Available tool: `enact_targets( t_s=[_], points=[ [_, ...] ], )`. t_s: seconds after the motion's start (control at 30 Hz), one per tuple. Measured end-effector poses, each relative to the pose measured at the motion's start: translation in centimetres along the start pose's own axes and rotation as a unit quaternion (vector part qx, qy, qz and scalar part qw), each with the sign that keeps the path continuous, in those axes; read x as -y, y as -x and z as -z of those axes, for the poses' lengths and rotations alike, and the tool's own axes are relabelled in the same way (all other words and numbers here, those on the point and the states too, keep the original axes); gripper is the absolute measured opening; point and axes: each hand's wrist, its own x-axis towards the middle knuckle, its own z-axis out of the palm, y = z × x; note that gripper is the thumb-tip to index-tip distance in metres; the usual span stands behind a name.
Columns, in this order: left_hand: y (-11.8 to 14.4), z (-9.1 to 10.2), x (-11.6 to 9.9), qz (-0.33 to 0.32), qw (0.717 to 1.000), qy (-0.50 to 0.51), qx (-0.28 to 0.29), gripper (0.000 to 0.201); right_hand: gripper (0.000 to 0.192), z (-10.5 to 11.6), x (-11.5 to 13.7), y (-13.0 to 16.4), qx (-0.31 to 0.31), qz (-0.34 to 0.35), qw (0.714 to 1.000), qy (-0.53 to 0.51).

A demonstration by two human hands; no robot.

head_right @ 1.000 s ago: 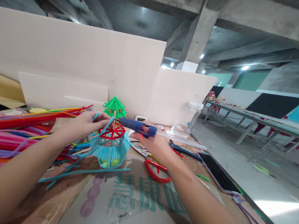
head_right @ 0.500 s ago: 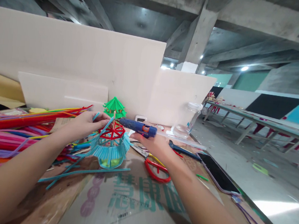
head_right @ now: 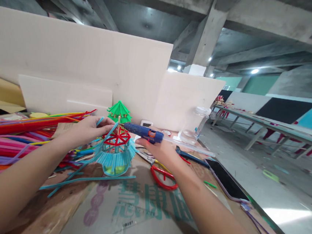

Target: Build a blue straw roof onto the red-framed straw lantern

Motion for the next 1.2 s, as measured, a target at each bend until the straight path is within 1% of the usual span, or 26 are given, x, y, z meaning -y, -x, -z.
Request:
enact_targets(
  t_s=[0.13, 0.37, 0.6, 0.73, 0.93, 1.2],
  points=[
    [-0.08, -0.01, 0.16, -0.001, 1.000, 0.000, -0.003, 0.042, 0.029, -0.16, -0.12, 0.01, -0.002, -0.022, 1.000, 0.016],
    [-0.01, 0.03, 0.01, 0.016, 1.000, -0.013, -0.003, 0.040, 0.030, -0.32, -0.45, 0.11, 0.000, -0.012, 1.000, 0.002],
    [0.13, 0.04, -0.32, 0.005, 1.000, 0.002, -0.005, 0.041, 0.029, -0.42, -0.97, -0.03, -0.020, -0.010, 1.000, 0.020],
    [0.16, 0.05, -0.35, 0.012, 1.000, -0.004, -0.007, 0.041, 0.030, -0.38, -0.93, 0.01, -0.022, -0.011, 0.999, 0.024],
    [-0.05, 0.01, 0.00, -0.001, 1.000, -0.008, -0.008, 0.038, 0.033, -0.39, -0.78, 0.03, -0.016, -0.027, 0.999, 0.021],
    [0.17, 0.13, -0.43, 0.011, 1.000, -0.007, -0.003, 0.039, 0.031, -0.35, -0.57, 0.11, -0.020, -0.029, 0.999, 0.018]
  ],
)
